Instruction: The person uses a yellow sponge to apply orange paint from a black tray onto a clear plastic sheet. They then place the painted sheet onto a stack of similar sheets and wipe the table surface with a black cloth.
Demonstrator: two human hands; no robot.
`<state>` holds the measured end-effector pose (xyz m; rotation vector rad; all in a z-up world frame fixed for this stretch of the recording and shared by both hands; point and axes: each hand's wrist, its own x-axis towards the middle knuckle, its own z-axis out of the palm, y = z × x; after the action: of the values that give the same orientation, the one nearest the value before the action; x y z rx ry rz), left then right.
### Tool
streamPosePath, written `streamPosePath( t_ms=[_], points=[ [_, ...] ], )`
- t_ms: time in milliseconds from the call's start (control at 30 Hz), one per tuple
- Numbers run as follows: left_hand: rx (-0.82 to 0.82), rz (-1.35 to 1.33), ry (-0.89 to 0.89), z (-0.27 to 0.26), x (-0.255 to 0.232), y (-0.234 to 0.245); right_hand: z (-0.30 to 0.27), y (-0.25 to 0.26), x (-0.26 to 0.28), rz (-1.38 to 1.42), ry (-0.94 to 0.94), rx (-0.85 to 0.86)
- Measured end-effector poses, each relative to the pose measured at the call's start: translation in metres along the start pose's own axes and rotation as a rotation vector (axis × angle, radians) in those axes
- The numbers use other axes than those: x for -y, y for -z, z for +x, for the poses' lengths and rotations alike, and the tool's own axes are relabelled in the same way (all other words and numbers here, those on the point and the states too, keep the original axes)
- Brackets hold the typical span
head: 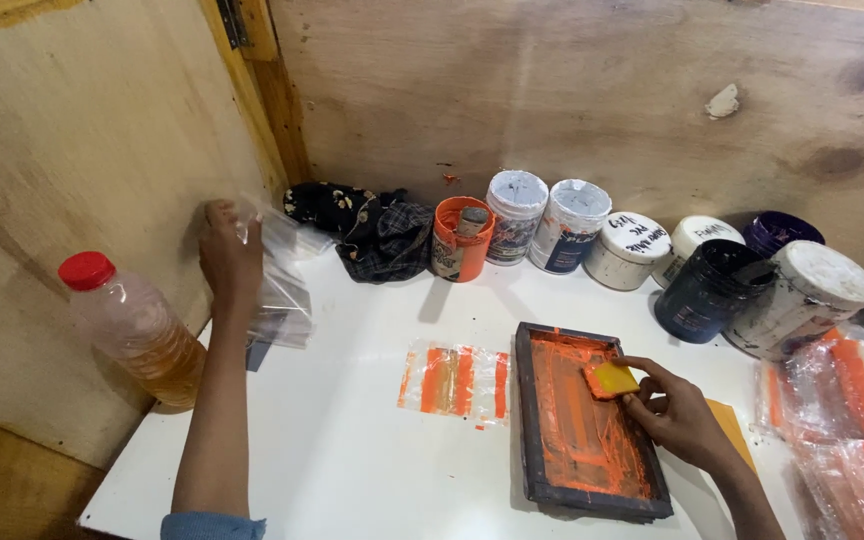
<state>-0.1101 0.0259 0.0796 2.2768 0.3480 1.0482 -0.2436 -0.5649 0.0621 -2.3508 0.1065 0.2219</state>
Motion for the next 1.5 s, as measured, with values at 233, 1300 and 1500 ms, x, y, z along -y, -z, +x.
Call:
streamPosePath(
  t_ms=[233,1300,1500],
  points=[
    [-0.078,0.133,-0.458,-0.008,-0.072,-0.005,-0.011,0.011,0.014,0.163,0.005,-0.022],
    [1.063,-0.206,0.020,-0.132,-0.103,0.000,0.008,-0.001,-0.018,0.141,0.128,-0.107],
    [1.040,-0.209,0.022,-0.133,-0.108,0.005,0.006,-0.002,-0.013,0.115,0.116,-0.096]
  ],
)
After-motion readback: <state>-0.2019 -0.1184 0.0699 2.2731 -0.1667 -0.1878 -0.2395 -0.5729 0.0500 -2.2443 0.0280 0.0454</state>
